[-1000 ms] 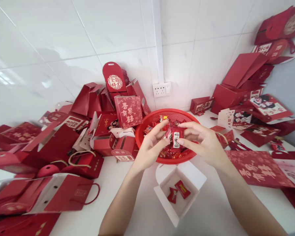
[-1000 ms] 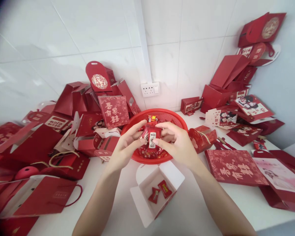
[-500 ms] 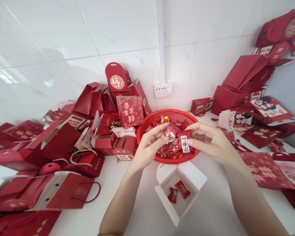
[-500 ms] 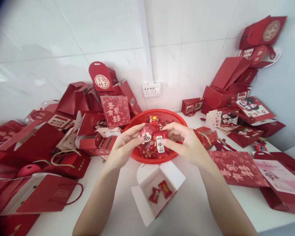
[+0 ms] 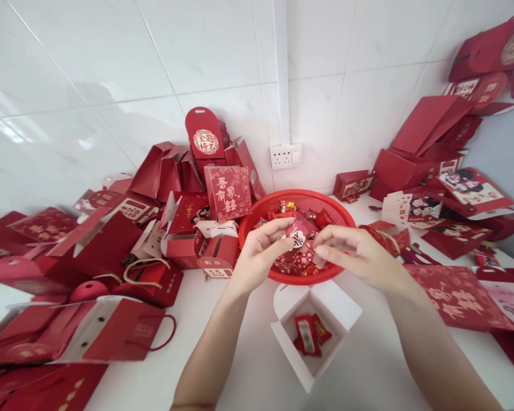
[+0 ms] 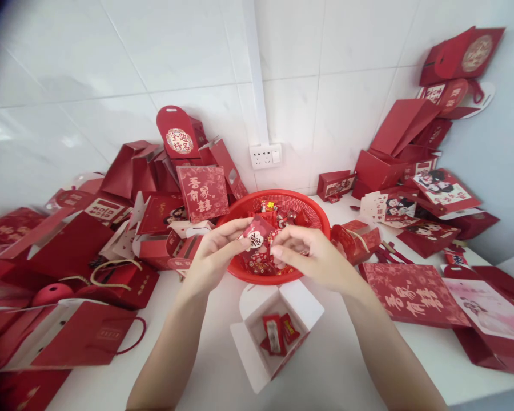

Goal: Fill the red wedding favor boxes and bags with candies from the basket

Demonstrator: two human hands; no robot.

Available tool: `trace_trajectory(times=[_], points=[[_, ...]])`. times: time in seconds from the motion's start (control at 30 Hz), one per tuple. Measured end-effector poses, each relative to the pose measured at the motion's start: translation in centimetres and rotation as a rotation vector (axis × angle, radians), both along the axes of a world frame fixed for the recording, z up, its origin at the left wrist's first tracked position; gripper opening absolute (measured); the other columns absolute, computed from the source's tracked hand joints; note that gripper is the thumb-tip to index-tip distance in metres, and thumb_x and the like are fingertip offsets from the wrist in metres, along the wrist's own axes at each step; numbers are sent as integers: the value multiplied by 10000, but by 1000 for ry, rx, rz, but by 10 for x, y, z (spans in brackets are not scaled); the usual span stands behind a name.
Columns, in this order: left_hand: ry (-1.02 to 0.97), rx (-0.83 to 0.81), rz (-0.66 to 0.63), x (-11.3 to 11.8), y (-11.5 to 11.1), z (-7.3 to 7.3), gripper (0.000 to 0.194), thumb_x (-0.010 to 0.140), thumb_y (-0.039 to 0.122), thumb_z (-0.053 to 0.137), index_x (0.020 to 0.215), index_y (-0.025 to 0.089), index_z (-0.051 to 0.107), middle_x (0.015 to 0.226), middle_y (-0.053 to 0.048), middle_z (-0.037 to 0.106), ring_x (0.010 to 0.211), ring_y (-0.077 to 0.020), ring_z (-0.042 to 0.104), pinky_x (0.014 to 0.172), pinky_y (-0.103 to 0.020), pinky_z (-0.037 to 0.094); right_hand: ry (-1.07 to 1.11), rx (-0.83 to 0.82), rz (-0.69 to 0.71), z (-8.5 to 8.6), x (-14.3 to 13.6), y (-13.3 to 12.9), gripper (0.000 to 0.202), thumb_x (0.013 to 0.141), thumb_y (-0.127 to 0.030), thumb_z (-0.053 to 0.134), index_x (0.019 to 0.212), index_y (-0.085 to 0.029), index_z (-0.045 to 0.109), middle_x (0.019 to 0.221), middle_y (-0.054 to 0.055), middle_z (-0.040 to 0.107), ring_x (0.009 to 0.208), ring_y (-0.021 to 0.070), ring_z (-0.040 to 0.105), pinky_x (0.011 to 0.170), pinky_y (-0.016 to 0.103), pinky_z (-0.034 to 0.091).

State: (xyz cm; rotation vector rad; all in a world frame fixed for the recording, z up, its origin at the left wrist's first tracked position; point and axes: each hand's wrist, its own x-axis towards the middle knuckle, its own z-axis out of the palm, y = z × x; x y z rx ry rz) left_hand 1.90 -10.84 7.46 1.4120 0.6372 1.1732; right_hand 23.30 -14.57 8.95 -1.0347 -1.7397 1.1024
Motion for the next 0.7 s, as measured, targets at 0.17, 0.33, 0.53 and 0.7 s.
trace_trajectory(times=[0.17,0.33,0.53,0.7], points=[[162,303,-85,3,-5,3,287,883,149,706,1115,282,809,1306,-74,716,1209,-254,667,993,-345,556,201,-15,-76,-1,-4,1,314,912,-529,675,872,-219,655,774,24,747,717,175,731,718,297,593],[221,465,-49,5,-6,1,375,882,71,664,1158,295,784,1415,-78,627,1269,-255,624,1078,-405,519,337,8,-103,-7,-5,3,215,813,-365,820,910,-224,689,862,14,766,777,155,726,729,262,587],[127,416,-35,1,-4,1,635,823,94,730,1418,268,589,1414,-97,611,1338,-272,554,1141,-401,449,362,54,-143,-3,-5,-2,220,782,-288,838,924,-218,685,916,22,772,820,169,740,754,287,611],[74,187,-47,3,-7,3,527,845,216,772,1345,229,607,1057,-66,732,980,-201,695,894,-312,567,277,115,-203,-2,-4,-4,272,795,-318,819,1016,-229,688,1084,63,767,1039,238,731,846,350,616]])
